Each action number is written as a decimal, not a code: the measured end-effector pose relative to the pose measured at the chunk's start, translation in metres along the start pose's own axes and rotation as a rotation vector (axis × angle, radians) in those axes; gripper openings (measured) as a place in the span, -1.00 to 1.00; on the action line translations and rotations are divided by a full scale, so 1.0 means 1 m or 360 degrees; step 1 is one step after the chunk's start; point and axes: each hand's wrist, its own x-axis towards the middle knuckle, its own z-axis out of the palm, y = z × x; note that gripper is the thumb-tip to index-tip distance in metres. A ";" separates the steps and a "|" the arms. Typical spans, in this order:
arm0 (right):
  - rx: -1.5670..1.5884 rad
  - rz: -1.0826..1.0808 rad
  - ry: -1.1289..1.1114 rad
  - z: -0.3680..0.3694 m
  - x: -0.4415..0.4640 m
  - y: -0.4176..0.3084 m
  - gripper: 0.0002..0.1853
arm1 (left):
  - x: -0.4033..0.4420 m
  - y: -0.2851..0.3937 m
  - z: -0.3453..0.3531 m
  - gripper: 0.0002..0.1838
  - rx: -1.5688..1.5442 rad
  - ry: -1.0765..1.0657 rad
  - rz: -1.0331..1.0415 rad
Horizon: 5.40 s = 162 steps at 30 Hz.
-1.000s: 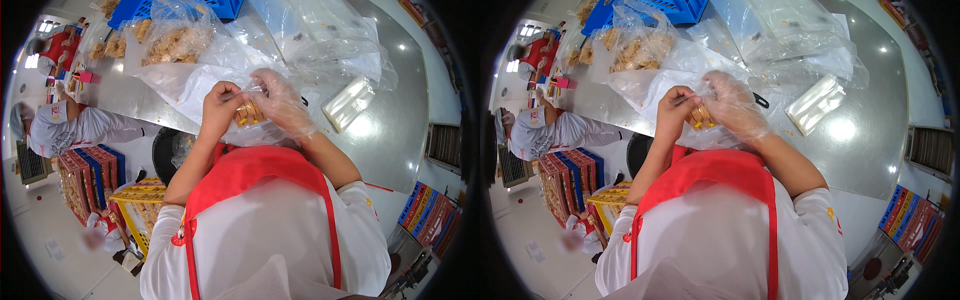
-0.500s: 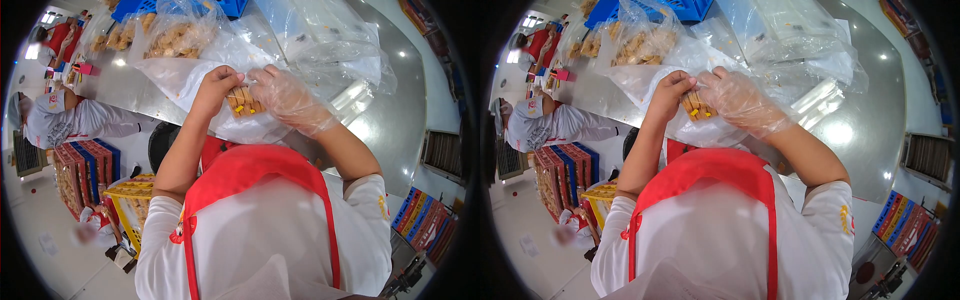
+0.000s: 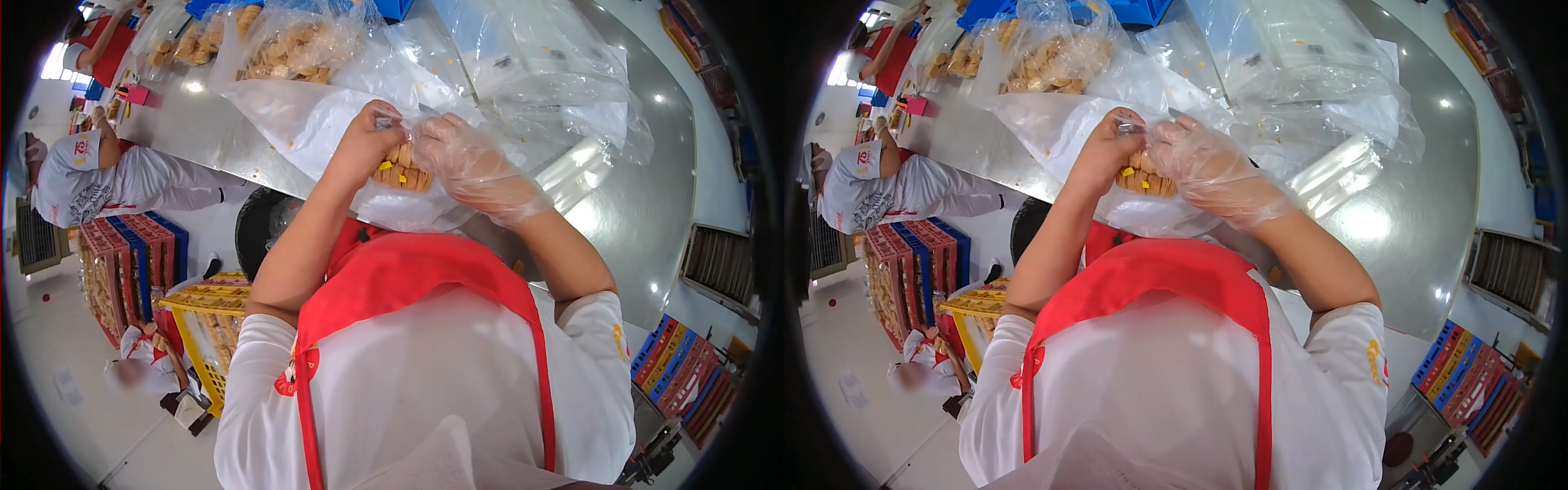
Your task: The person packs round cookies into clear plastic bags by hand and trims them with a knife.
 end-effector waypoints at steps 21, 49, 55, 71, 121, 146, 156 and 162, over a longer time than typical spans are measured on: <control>0.1258 0.0552 -0.0206 -0.011 -0.017 -0.011 -0.94 | 0.020 0.005 -0.009 -0.71 0.0364 -0.0256 -0.0129; 0.0111 0.0198 0.0032 0.030 -0.016 -0.018 -0.86 | 0.013 0.009 -0.002 -0.32 0.1078 0.0131 0.0406; 0.0448 0.0293 0.0174 0.032 -0.023 -0.015 -0.72 | -0.055 0.015 0.001 -0.01 0.1131 0.0197 0.0780; 0.0126 0.0326 0.0137 0.017 -0.021 -0.015 -0.88 | -0.060 -0.018 -0.001 0.00 0.1260 0.0230 0.0758; 0.0582 0.0650 -0.0222 0.015 0.004 0.013 -0.86 | -0.055 -0.023 -0.020 0.19 0.1085 0.0023 0.0690; 0.0619 0.0546 -0.0019 0.022 0.010 0.014 -0.51 | -0.036 -0.001 -0.020 -0.49 0.1015 -0.0065 0.0652; 0.0179 0.0436 -0.0001 0.034 0.019 -0.002 -0.72 | -0.040 -0.021 -0.021 -0.60 0.1166 0.0102 0.0962; -0.0103 0.0360 0.0145 0.056 0.008 0.011 -0.81 | -0.038 -0.030 -0.022 -0.56 0.1191 0.0118 0.1042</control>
